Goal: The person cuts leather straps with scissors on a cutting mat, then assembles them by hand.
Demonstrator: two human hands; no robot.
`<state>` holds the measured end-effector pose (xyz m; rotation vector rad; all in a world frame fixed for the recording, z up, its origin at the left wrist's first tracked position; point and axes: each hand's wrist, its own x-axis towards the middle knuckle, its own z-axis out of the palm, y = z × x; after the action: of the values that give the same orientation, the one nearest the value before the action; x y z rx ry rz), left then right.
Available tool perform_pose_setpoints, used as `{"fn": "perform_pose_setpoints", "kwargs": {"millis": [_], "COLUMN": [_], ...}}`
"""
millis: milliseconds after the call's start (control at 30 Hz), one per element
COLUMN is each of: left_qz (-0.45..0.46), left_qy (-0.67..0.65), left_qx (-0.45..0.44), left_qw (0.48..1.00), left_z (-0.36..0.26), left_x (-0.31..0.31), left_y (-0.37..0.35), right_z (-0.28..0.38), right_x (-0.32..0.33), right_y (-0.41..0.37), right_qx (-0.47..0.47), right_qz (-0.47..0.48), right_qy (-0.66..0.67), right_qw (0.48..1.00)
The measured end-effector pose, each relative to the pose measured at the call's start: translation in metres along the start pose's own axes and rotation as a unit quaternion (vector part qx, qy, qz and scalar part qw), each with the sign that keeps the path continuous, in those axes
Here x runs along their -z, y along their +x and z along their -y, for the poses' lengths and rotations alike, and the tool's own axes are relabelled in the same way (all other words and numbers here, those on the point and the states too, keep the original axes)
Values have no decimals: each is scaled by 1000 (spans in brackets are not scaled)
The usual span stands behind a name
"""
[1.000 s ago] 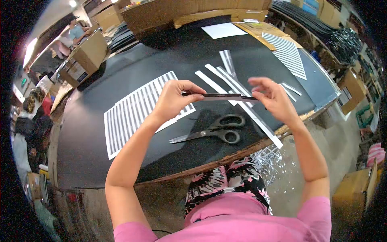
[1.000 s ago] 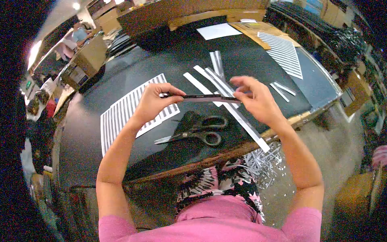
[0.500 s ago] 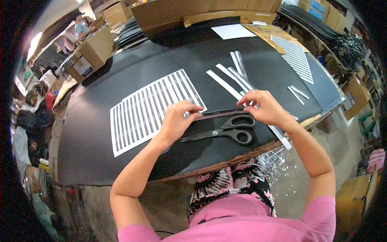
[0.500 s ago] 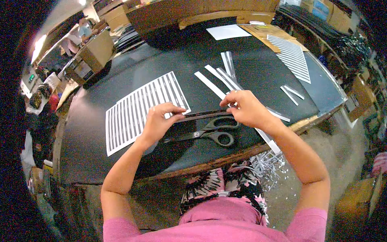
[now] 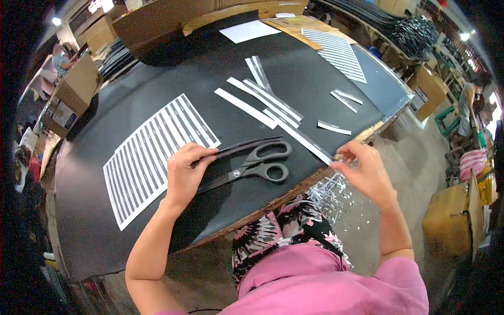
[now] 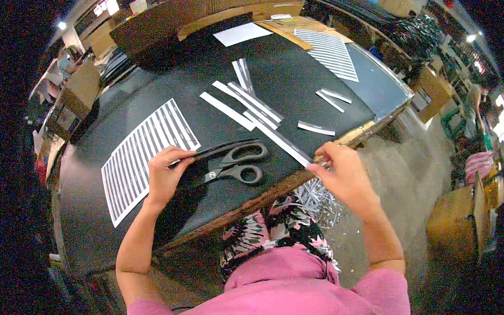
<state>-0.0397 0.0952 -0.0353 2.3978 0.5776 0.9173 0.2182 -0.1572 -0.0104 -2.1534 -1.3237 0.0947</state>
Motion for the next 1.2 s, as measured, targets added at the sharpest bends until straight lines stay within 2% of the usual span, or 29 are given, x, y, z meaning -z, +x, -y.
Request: {"fn": "perform_pose_setpoints", "kwargs": {"millis": [100,167,300,367,567,633,767,833,867,933,1100,1133,1167,1200], "left_qz": [-7,-10,-10,1,24,26,29,28,25,17,14,35,34,-1], "left_qy": [12,1,-6,-3,-19,-17,-19,-17,-25,-27,-46,-51,-47,0], "left_qx": [7,15,18,7,45,46,21,17,10,9,-31,19,20,-43], "left_qw": [1000,1000,1000,1000,999,998,999,999,999,999,998,998,998,999], "left_z": [0,-1,0,2,-3,1,4,4,4,5,13,10,9,7], "left_x": [0,0,1,2,7,6,5,4,4,4,0,2,2,2], "left_y": [-1,-2,-2,-1,0,-1,-1,0,0,0,-1,-3,-3,-2], "right_z": [3,5,2,-8,-6,-12,-10,-15,-13,-5,25,33,40,44], "right_x": [-9,-12,-8,-9,7,2,1,-4,-4,-4,-15,-20,-24,-31], "right_y": [2,8,21,32,56,58,61,62,62,65,83,89,94,100], "right_qx": [-34,-106,-99,-81,-68,37,13,71,72,108,143,185,225,234], "right_qz": [-5,-4,11,-16,85,33,43,-31,-30,-84,-88,-86,-85,-68], "right_qy": [62,65,62,86,45,34,60,82,82,98,146,155,163,176], "right_qw": [998,992,993,993,993,998,997,994,994,986,975,967,957,954]}}
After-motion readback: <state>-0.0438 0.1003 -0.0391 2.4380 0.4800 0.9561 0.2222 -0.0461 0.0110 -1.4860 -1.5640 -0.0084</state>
